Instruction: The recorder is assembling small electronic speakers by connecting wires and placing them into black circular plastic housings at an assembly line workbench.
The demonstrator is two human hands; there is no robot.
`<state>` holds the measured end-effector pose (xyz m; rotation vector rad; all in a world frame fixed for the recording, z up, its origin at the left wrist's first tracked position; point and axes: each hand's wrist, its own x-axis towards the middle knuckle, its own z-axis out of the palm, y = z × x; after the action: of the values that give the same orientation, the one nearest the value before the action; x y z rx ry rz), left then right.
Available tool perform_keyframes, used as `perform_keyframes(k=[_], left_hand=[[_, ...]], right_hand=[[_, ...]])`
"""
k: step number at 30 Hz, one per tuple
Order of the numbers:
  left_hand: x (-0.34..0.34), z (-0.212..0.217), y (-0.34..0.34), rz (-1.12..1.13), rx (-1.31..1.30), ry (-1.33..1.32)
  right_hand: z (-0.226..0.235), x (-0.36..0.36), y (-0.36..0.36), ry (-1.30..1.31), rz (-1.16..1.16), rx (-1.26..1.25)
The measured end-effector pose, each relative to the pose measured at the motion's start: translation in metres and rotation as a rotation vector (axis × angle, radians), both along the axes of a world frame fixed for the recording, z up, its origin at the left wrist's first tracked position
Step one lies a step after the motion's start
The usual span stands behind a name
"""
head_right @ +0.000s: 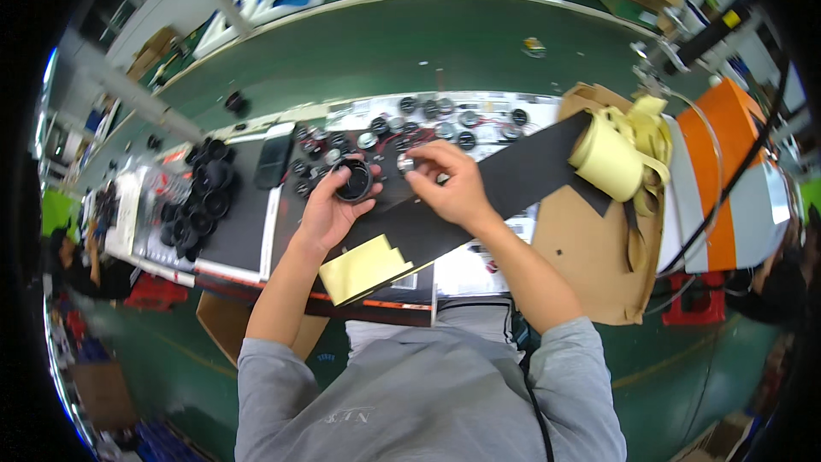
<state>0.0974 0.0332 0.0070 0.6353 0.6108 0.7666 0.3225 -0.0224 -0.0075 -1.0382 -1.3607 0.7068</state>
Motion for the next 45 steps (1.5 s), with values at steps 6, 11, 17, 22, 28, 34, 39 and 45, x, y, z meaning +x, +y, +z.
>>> perform_keyframes(k=[6, 11, 17, 22, 28, 34, 39, 45], left_hand=[[0.053, -0.011, 0.013, -0.082, 0.06, -0.113], [0.053, -0.024, 0.011, -0.108, 0.058, -0.104], [0.053, -0.027, 0.01, -0.135, 0.037, -0.078], [0.053, -0.028, 0.011, -0.134, 0.059, -0.03], [0.056, -0.027, 0.008, -0.129, 0.053, -0.013], [0.054, -0.022, 0.006, -0.063, 0.098, 0.049], [0.055, -0.009, 0.003, -0.062, 0.237, 0.051], [0.052, -0.02, 0.011, 0.257, 1.068, 0.604]], right_hand=[[0.009, -0.007, -0.003, -0.529, -0.211, 0.323], [0.002, -0.008, 0.001, -0.66, -0.264, 0.336], [-0.004, -0.012, 0.003, -0.741, -0.255, 0.279], [-0.005, -0.013, 0.006, -0.756, -0.243, 0.226], [-0.008, -0.015, 0.007, -0.753, -0.25, 0.16], [-0.005, -0.015, 0.009, -0.688, -0.26, 0.115], [-0.003, -0.013, 0.016, -0.221, -0.183, -0.012], [-0.014, -0.01, 0.022, 0.283, -0.26, -0.289]])
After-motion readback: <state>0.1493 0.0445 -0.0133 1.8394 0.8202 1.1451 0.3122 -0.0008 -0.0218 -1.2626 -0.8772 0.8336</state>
